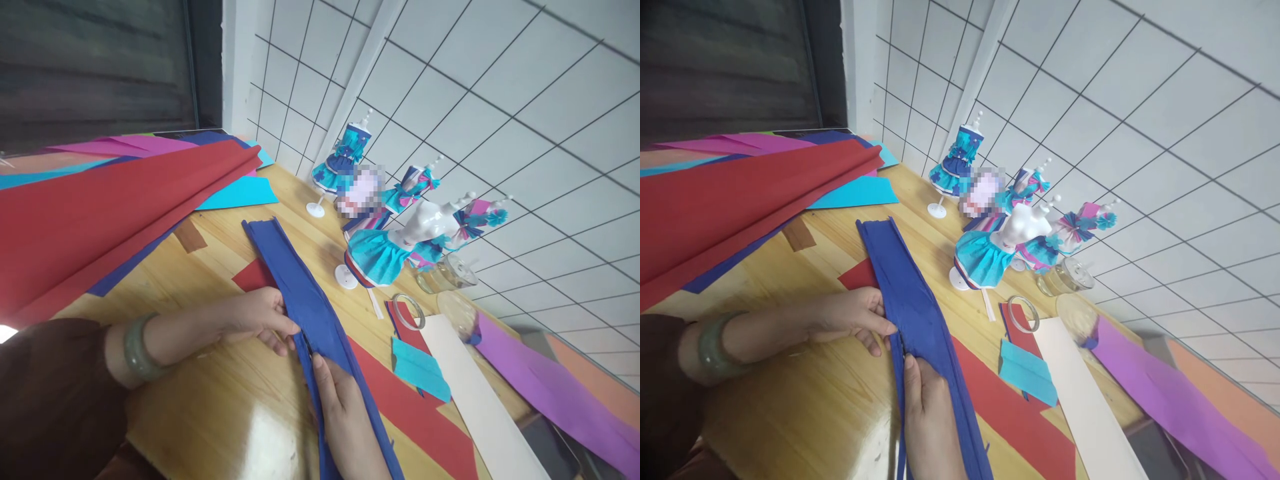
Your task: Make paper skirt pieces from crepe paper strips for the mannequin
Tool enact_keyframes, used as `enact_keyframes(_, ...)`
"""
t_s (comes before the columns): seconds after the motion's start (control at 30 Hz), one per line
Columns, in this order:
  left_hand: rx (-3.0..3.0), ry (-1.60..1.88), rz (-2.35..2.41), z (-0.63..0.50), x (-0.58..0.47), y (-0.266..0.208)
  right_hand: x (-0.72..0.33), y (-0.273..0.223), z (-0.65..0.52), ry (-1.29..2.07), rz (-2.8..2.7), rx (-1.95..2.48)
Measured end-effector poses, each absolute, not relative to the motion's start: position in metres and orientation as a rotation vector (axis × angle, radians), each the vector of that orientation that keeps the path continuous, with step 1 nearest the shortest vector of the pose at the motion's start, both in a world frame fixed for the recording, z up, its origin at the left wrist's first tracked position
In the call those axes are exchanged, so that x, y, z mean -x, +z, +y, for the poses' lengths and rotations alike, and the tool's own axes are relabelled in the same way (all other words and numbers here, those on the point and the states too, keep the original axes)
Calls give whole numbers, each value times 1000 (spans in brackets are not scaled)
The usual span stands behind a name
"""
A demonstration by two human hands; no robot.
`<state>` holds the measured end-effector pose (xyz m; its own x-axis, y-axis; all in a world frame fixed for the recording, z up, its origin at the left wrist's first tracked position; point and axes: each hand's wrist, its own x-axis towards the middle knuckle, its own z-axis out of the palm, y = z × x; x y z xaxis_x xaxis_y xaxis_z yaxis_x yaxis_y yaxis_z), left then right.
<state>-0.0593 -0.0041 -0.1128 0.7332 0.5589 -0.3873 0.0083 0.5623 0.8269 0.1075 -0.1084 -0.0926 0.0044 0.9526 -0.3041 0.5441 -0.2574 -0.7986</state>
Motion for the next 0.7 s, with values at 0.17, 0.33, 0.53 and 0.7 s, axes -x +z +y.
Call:
enact_keyframes(0.17, -958, 332, 685, -5, 57, -112, -106, -90, -108, 1169, -1520, 1802)
enact_keyframes(0.33, -963, 314, 704, -6, 55, -110, -102, -87, -106, 1152, -1525, 1781)
enact_keyframes(0.53, -994, 282, 727, -8, 54, -108, -104, -92, -107, 1168, -1523, 1790)
enact_keyframes(0.7, -984, 273, 731, -8, 54, -108, -107, -94, -106, 1204, -1572, 1721)
